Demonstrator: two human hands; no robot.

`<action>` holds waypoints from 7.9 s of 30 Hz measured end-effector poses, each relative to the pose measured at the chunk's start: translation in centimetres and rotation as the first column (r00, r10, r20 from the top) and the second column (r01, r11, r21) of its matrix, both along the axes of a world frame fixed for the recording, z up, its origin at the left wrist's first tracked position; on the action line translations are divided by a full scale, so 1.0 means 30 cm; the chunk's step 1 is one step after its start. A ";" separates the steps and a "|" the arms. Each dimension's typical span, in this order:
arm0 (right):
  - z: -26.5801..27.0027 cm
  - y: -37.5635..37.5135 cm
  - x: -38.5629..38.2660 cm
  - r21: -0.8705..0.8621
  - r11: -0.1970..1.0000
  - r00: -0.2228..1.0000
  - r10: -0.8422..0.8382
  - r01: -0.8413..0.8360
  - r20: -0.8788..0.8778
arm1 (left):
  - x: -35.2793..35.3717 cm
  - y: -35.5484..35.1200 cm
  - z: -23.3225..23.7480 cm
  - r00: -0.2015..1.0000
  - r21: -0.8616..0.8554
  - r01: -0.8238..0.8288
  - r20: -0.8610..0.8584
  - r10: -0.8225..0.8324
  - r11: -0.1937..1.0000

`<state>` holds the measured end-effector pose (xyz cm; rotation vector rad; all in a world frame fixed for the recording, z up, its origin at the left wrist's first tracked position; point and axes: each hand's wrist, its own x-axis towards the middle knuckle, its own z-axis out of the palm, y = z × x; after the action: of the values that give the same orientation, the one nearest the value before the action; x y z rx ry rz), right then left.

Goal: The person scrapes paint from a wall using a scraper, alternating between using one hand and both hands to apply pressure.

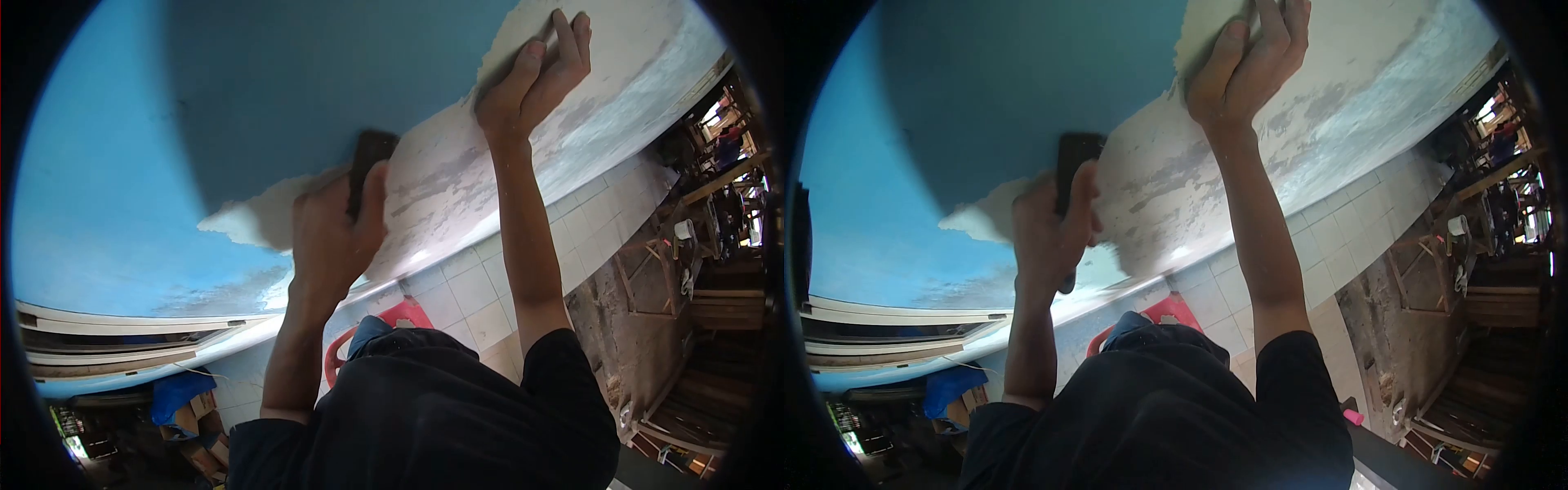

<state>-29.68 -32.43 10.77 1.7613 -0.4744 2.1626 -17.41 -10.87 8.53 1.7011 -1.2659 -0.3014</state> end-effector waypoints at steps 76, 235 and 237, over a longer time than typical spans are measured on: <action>-0.022 -0.026 0.001 0.020 0.994 0.994 0.107 -0.107 0.029 | -0.047 -0.071 0.011 0.997 -0.129 0.059 0.054 -0.053 0.990; -0.604 0.415 0.103 0.884 0.468 0.932 0.325 -0.011 -0.160 | 0.000 0.053 0.039 0.990 0.017 -0.136 0.030 0.135 0.991; -0.608 0.410 0.106 0.874 0.484 0.936 0.323 -0.034 -0.143 | -0.006 0.024 0.057 0.990 0.003 -0.130 0.057 0.129 0.992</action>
<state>-26.51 -20.12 -7.45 2.6900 -1.5860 1.7977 -17.60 -10.16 10.23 1.7992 -1.1899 -0.1812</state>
